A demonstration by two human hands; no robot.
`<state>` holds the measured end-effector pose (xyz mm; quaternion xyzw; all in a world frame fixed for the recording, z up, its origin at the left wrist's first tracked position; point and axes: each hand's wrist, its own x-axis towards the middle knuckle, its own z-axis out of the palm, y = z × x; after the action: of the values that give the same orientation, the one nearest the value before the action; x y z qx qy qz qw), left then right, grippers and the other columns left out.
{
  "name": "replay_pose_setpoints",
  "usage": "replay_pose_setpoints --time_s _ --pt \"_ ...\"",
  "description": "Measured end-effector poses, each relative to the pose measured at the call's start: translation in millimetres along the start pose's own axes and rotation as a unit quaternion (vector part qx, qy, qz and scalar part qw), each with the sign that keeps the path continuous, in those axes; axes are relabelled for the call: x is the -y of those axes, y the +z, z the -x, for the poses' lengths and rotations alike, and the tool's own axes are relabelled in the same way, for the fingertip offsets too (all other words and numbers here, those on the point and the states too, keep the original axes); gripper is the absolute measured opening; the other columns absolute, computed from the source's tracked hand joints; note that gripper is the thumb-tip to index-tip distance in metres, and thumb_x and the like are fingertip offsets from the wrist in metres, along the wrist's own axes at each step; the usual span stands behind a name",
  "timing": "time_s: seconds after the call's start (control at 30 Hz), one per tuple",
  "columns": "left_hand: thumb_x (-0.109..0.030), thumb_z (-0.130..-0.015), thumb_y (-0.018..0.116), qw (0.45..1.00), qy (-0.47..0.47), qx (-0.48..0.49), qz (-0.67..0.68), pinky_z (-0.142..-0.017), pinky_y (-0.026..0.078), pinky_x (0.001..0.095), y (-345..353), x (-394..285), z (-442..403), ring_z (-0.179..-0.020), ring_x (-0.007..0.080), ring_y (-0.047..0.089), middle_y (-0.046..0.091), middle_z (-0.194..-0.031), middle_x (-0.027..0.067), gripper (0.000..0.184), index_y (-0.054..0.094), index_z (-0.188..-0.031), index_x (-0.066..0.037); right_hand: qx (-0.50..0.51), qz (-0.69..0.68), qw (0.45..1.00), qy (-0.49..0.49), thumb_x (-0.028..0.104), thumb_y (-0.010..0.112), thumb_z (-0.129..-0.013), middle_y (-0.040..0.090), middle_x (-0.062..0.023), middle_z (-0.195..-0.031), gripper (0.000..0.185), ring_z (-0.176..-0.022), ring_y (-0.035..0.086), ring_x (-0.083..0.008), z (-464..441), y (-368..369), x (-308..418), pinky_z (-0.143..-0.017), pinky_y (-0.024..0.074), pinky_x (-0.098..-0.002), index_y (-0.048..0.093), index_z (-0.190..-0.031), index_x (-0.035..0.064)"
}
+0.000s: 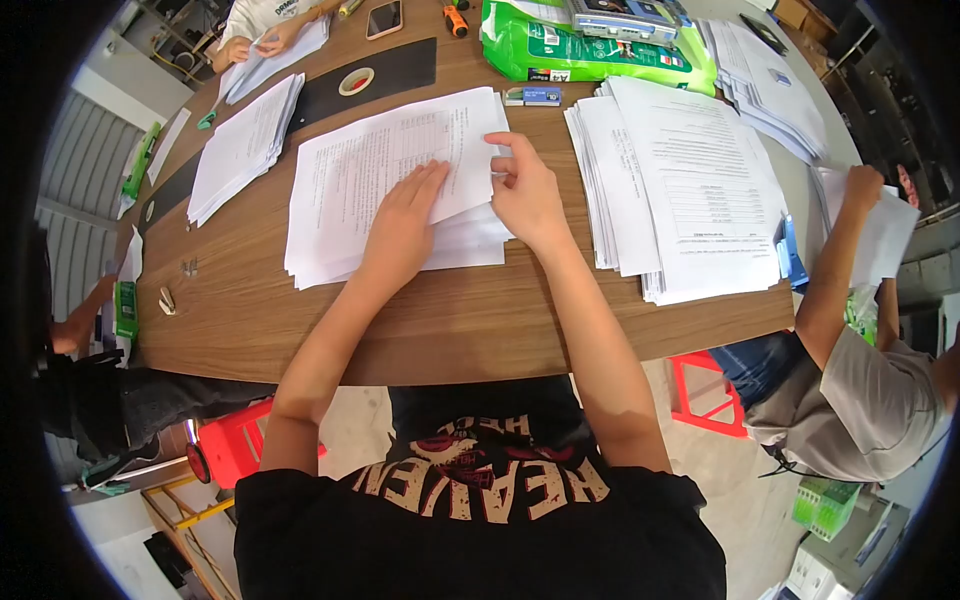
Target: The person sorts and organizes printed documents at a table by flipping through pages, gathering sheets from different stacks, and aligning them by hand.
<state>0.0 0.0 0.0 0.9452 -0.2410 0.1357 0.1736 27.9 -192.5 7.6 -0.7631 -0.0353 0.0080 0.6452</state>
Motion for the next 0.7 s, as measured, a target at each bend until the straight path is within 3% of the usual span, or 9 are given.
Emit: replay_pose_setpoints --time_s 0.07,0.2,0.3,0.37,0.4,0.5,0.53,0.57,0.7 --pt "-0.006 -0.079 0.062 0.999 -0.007 -0.009 0.032 -0.108 0.030 0.0464 -9 -12 3 -0.128 0.0376 0.041 0.045 -0.138 0.0208 0.061 0.042 -0.137 -0.005 -0.003 -0.016 1.000 -0.015 -0.007 0.052 -0.080 0.069 -0.0133 -0.099 0.047 -0.077 0.062 -0.0180 2 1 2 -0.074 0.0499 -0.0295 0.053 -0.122 0.0127" --pt "-0.004 -0.083 0.056 0.999 0.014 -0.030 0.037 -0.107 0.031 0.0447 -5 -12 2 -0.129 0.0379 0.040 0.044 -0.139 0.0198 0.056 0.041 -0.137 -0.003 -0.009 -0.041 0.999 -0.010 -0.007 0.052 -0.081 0.070 -0.0126 -0.095 0.045 -0.075 0.060 -0.0146 1 -1 4 -0.072 0.0497 -0.0275 0.053 -0.122 0.0124" --pt "-0.010 -0.088 0.054 0.999 0.034 -0.038 0.015 -0.105 0.035 0.0415 -6 -7 3 -0.127 0.0370 0.044 0.046 -0.136 0.0219 0.050 0.042 -0.136 -0.002 0.012 -0.072 0.997 0.003 -0.006 0.052 -0.082 0.069 -0.0134 -0.101 0.043 -0.079 0.063 -0.0128 3 -2 9 -0.072 0.0500 -0.0264 0.052 -0.122 0.0115" --pt "-0.026 -0.094 0.051 0.975 -0.064 -0.032 0.211 -0.106 0.034 0.0397 -12 0 0 -0.125 0.0380 0.045 0.050 -0.130 0.0259 0.048 0.045 -0.132 0.002 0.065 -0.284 0.956 0.048 -0.005 0.053 -0.084 0.066 -0.0155 -0.109 0.041 -0.087 0.065 -0.0131 8 -1 23 -0.074 0.0510 -0.0254 0.052 -0.122 0.0103" --pt "-0.029 -0.097 0.045 0.971 -0.160 -0.047 0.172 -0.097 0.040 0.0402 -13 16 2 -0.114 0.0378 0.052 0.055 -0.118 0.0272 0.043 0.051 -0.123 0.005 0.065 -0.283 0.956 0.044 -0.005 0.053 -0.084 0.066 -0.0155 -0.109 0.041 -0.087 0.065 -0.0131 6 -2 22 -0.074 0.0510 -0.0254 0.052 -0.122 0.0103" --pt "-0.035 -0.103 0.032 0.891 -0.409 -0.170 0.101 -0.062 0.044 0.0427 -52 80 20 -0.065 0.0294 0.056 0.060 -0.071 0.0182 0.054 0.058 -0.083 0.008 0.024 -0.174 0.984 -0.025 -0.003 0.055 -0.086 0.062 -0.0162 -0.117 0.038 -0.096 0.066 -0.0217 2 -10 15 -0.078 0.0531 -0.0290 0.053 -0.122 0.0096" --pt "-0.036 -0.103 0.031 0.866 -0.374 -0.303 0.134 -0.048 0.032 0.0396 -82 84 27 -0.050 0.0183 0.040 0.048 -0.057 0.0059 0.057 0.047 -0.066 0.004 0.027 -0.056 0.995 -0.081 -0.001 0.055 -0.086 0.060 -0.0148 -0.122 0.038 -0.103 0.063 -0.0268 2 -13 15 -0.084 0.0516 -0.0324 0.055 -0.122 0.0096" --pt "-0.035 -0.103 0.033 0.832 -0.324 -0.406 0.195 -0.046 0.029 0.0330 -99 103 42 -0.050 0.0127 0.037 0.045 -0.054 0.0022 0.056 0.044 -0.063 0.003 0.029 0.061 0.989 -0.134 0.000 0.056 -0.086 0.058 -0.0135 -0.126 0.037 -0.111 0.059 -0.0319 2 -14 15 -0.090 0.0500 -0.0358 0.056 -0.122 0.0096" --pt "-0.029 -0.103 0.038 0.830 -0.234 -0.506 0.035 -0.050 0.038 0.0301 -171 95 69 -0.054 0.0131 0.047 0.055 -0.062 0.0067 0.048 0.058 -0.080 0.008 0.103 0.182 0.955 -0.208 0.003 0.058 -0.086 0.052 -0.0080 -0.136 0.038 -0.126 0.045 -0.0375 5 -16 -1 -0.103 0.0404 -0.0417 0.058 -0.123 0.0109"
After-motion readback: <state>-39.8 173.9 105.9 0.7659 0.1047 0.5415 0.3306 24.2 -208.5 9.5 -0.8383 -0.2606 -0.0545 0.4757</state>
